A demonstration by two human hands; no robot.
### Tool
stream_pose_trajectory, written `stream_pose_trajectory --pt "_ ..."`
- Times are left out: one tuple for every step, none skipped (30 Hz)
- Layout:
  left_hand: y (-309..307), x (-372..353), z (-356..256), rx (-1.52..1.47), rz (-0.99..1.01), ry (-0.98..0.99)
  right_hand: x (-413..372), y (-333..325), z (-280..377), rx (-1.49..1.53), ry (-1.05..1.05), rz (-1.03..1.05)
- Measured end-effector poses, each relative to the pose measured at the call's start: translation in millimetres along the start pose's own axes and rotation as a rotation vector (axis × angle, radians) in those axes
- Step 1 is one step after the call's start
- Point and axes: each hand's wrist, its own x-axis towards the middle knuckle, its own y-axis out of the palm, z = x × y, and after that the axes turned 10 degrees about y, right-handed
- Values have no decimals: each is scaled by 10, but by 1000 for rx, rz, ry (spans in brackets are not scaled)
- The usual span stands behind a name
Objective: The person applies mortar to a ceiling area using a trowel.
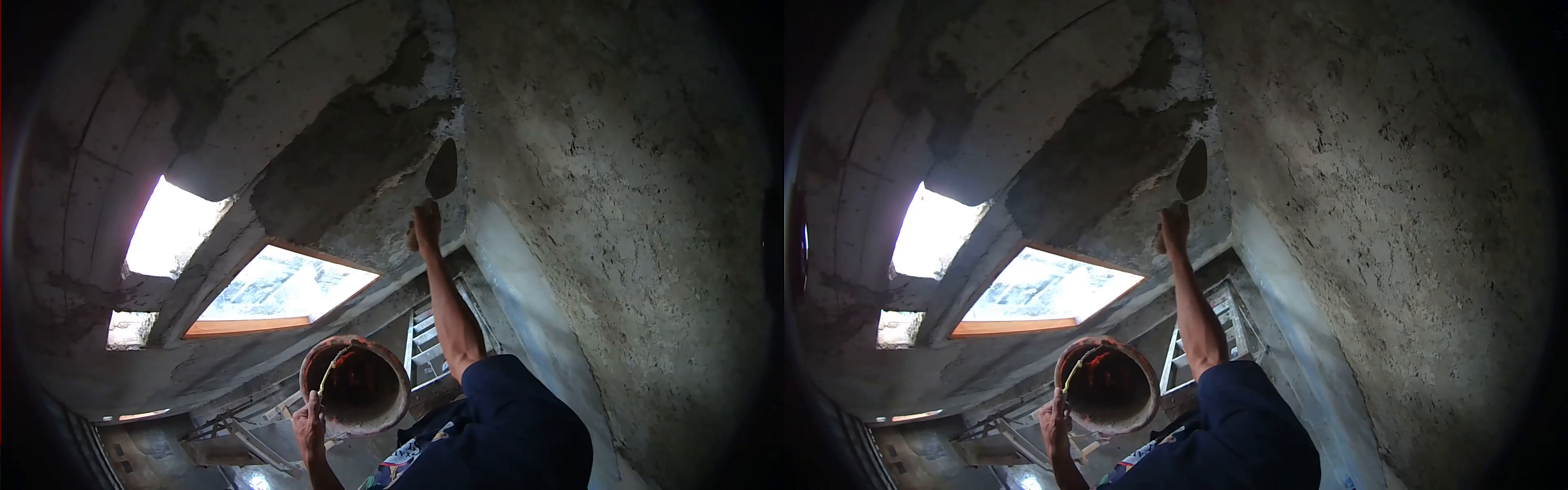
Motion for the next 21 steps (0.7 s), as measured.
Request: stream_pose_trajectory --pt "25 20 -19 2 6 -1 -110 -148 172 11 116 50" --pt "60 25 -50 2 17 -11 -156 -270 189 11 119 46" --pt "87 30 -65 1 27 -20 -200 -371 192 93 237 59" --pt "115 55 -17 41 52 47 -249 -461 204 176 354 73" --pt "143 92 31 44 53 42 -328 -574 206 174 359 71" --pt "172 123 78 25 85 74 -451 -695 254 30 308 120" --pt "201 142 70 4 117 110 -550 -831 270 -115 253 171" --pt "247 141 23 34 139 129 -687 -976 284 -180 214 210" --pt "284 158 3 33 141 128 -830 -1138 287 -243 175 249" --pt "328 182 9 46 165 166 -997 -1311 416 -307 219 338" --pt "368 199 16 60 188 204 -1218 -1455 694 -370 264 427" --pt "412 218 10 72 210 219 -1430 -1591 976 -490 306 479" --pt "467 199 -86 70 214 216 -1609 -1708 1277 -612 350 530" --pt "527 159 -223 100 217 213 -1749 -1794 1562 -772 285 600" --pt "572 138 -325 128 221 207 -1889 -1863 1819 -934 220 672" --pt "603 134 -374 147 250 221 -2003 -1905 2046 -1135 214 700" --pt "651 155 -391 131 253 254 -2116 -1939 2222 -1336 215 731" --pt "692 147 -396 117 254 275 -2202 -1977 2340 -1298 234 810" --pt "731 96 -473 30 293 312 -2269 -1948 2437 -1317 320 875" --pt "760 63 -523 -14 296 281 -2339 -1898 2471 -1327 275 929" --pt "790 59 -509 -21 287 258 -2405 -1835 2471 -1336 226 979"
